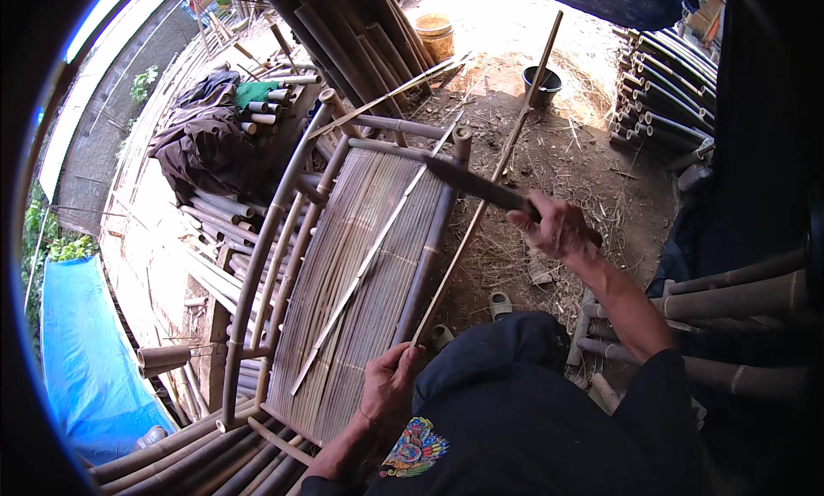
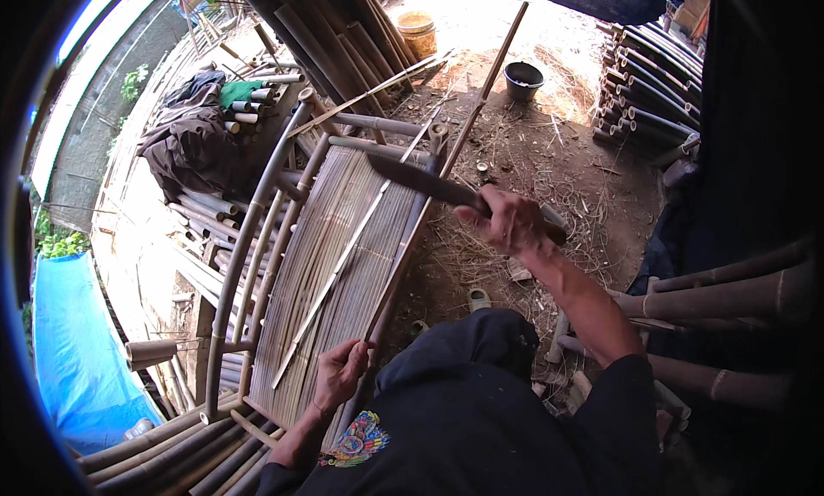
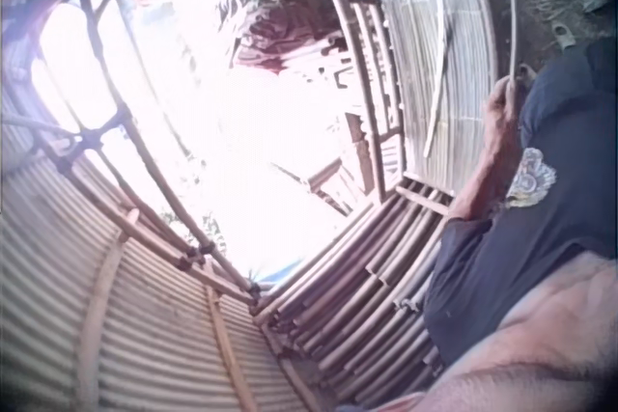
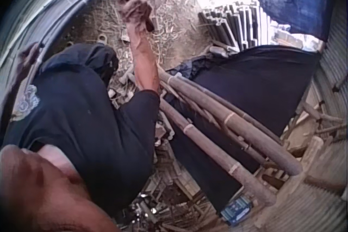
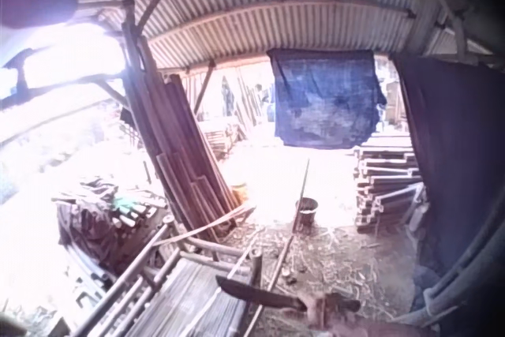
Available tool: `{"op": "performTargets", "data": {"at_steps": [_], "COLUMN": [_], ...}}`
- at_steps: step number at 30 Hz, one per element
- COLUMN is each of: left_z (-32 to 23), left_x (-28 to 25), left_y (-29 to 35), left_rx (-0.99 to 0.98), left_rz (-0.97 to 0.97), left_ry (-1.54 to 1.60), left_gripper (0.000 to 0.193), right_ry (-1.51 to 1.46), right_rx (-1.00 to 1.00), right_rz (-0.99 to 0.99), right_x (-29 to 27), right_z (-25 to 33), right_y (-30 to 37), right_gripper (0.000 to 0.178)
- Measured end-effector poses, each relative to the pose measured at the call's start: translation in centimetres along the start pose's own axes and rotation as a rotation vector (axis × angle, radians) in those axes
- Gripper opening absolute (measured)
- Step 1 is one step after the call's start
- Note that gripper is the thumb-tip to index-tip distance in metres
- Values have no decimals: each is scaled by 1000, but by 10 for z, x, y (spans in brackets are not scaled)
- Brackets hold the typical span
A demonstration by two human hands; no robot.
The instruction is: The person uses a large knife to split long bamboo strips into thinner slats. They hold the bamboo against a wooden frame and repeatedly strike the knife with their hand to drive it through the material, separating the strips.
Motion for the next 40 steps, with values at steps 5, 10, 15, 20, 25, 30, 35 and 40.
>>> {"op": "performTargets", "data": {"at_steps": [5, 10, 15, 20, 25, 30, 35, 40], "left_z": [3, 10, 1, 50, -10, -42, -40, -10], "left_x": [-12, -15, -14, -12, 35, 51, 51, 48], "left_y": [9, -6, 4, -4, -67, -81, -64, -17], "left_rx": [224, 185, 128, -93, -121, -10, 13, 22], "left_rz": [2, -51, 12, 119, 229, 263, 256, 332], "left_ry": [-246, -328, -309, -50, 297, 335, 274, 202], "left_gripper": [26, 22, 26, 30, 33, 37, 37, 35], "right_ry": [154, 31, 130, -17, -124, -152, -28, -132], "right_rx": [184, 47, 275, 403, -51, -193, -29, 275], "right_rz": [-91, -138, -74, -255, -86, -123, -131, -126], "right_x": [-27, -14, -17, -57, 28, 48, 32, -12], "right_z": [-89, -41, -98, -141, 43, 103, 65, -57], "right_y": [-29, -17, -27, -17, 24, 48, 26, -6], "right_gripper": [69, 63, 69, 68, 60, 58, 63, 70]}}
Point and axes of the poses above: each hand's wrist, its own y-axis away from the middle knuckle, its own x-axis out of the palm, z = x × y, the point moved 10 cm from there along -y, towards the middle knuckle, and after that the axes turned 3 degrees about -y, right-handed, at the moved point
